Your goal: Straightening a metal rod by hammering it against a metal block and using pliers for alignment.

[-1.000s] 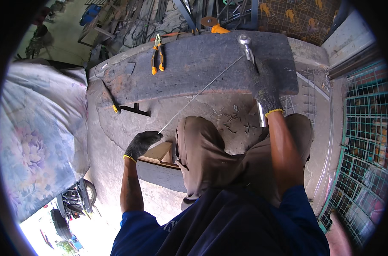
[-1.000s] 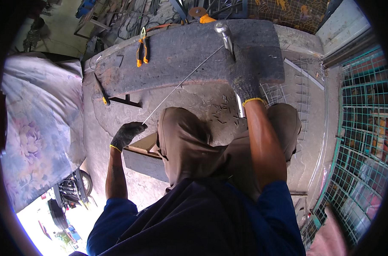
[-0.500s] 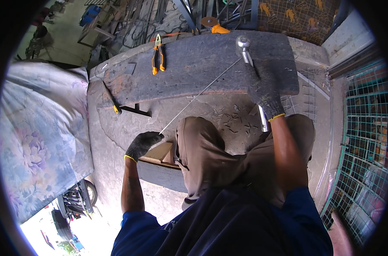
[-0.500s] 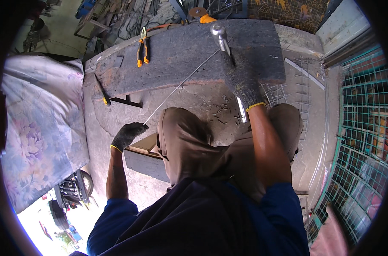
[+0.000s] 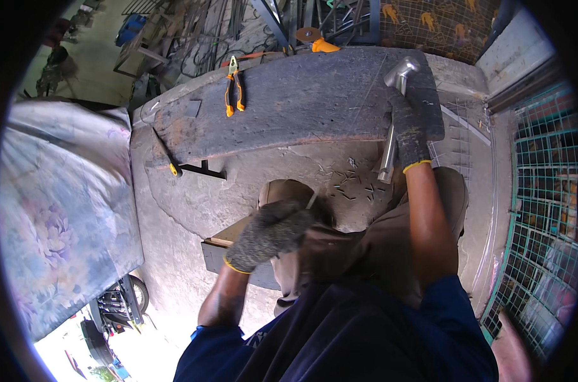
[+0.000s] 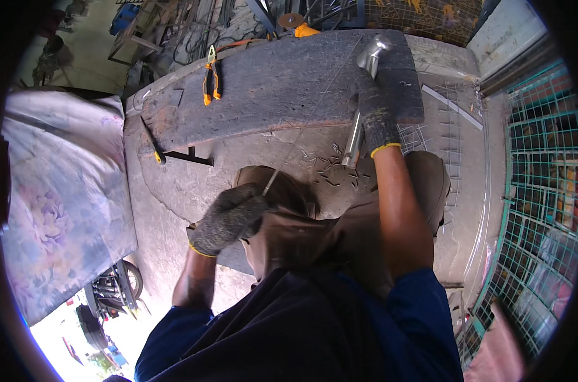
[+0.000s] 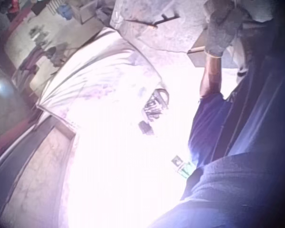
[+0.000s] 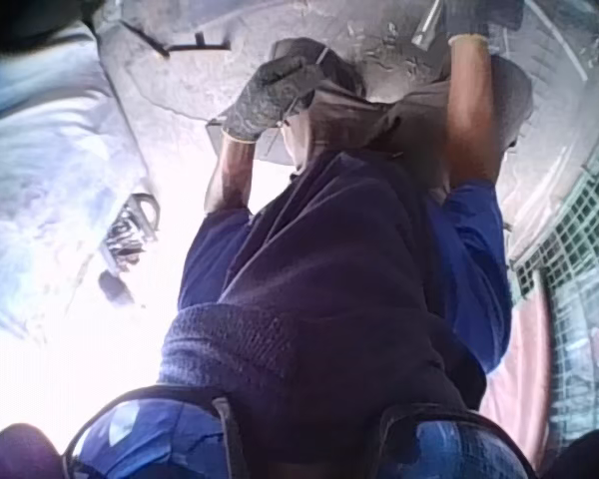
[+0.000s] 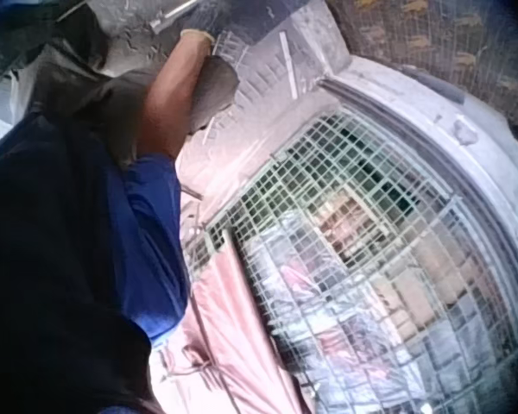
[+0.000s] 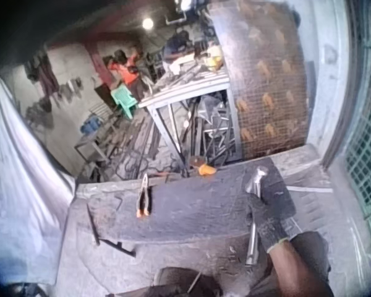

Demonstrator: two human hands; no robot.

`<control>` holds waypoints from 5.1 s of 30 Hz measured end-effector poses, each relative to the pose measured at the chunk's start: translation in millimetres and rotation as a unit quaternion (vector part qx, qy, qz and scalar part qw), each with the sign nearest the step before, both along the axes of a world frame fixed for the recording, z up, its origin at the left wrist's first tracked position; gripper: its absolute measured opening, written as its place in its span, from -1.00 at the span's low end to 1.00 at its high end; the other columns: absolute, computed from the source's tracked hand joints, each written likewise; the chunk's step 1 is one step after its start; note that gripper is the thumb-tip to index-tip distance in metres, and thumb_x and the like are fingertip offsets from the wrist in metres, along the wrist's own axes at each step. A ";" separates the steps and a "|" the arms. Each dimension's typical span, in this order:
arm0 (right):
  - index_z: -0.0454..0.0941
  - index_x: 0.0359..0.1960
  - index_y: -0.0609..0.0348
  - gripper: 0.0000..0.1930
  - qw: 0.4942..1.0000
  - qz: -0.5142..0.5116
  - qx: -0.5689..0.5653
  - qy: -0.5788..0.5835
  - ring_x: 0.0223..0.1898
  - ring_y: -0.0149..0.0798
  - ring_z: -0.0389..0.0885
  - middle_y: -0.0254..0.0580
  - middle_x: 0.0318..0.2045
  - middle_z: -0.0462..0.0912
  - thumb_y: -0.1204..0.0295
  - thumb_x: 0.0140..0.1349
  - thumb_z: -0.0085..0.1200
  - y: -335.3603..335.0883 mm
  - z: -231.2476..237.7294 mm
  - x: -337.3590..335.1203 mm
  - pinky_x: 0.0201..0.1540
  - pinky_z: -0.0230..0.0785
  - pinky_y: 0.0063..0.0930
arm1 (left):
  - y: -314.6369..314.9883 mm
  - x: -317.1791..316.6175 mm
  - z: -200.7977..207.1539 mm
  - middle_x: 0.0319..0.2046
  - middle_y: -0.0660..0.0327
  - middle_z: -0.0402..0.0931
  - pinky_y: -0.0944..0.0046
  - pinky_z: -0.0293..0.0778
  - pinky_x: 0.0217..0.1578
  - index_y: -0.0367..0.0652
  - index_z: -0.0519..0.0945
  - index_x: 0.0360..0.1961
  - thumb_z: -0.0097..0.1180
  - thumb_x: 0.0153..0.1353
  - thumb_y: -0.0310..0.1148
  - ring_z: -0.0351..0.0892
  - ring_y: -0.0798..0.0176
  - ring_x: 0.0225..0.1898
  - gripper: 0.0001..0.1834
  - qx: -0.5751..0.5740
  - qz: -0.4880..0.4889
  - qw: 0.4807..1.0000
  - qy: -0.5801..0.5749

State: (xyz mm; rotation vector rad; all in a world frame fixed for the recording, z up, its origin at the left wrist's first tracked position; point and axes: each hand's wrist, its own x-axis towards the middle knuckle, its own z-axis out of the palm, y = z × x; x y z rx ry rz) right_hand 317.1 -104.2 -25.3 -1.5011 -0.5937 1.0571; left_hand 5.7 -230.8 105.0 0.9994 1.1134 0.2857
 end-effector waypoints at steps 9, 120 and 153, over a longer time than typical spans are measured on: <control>0.48 -0.43 -0.01 -0.76 0.978 -0.029 0.024 0.203 -0.68 -0.41 0.43 -0.40 -0.63 0.46 0.18 0.25 0.20 -25.2 26.6 12.8 -0.64 0.31 -0.46 | 30.7 117.6 31.1 -0.29 0.21 0.57 0.36 0.46 -0.46 -0.20 0.59 -0.04 0.18 0.26 -0.39 0.51 0.36 -0.47 -0.74 0.210 0.079 0.942 -0.249; 0.48 -0.42 0.08 -0.80 0.960 0.004 -0.018 0.279 -0.68 -0.27 0.46 -0.29 -0.60 0.50 0.27 0.28 0.14 -29.1 23.9 1.6 -0.60 0.44 -0.29 | 29.4 133.1 -6.4 -0.32 0.25 0.57 0.40 0.55 -0.31 -0.28 0.46 0.17 0.02 0.45 -0.35 0.61 0.36 -0.29 -0.65 -0.160 0.190 0.876 -0.413; 0.48 0.15 0.28 -0.60 0.897 0.169 -0.001 -0.408 0.09 0.00 0.57 0.11 0.08 0.57 0.40 0.30 0.00 -57.2 101.6 7.7 0.14 0.43 -0.25 | 61.3 191.3 4.4 -0.01 0.07 0.63 0.29 0.54 0.01 -0.38 0.50 0.14 0.05 0.35 -0.44 0.65 0.16 -0.05 -0.63 0.331 0.071 0.912 -0.230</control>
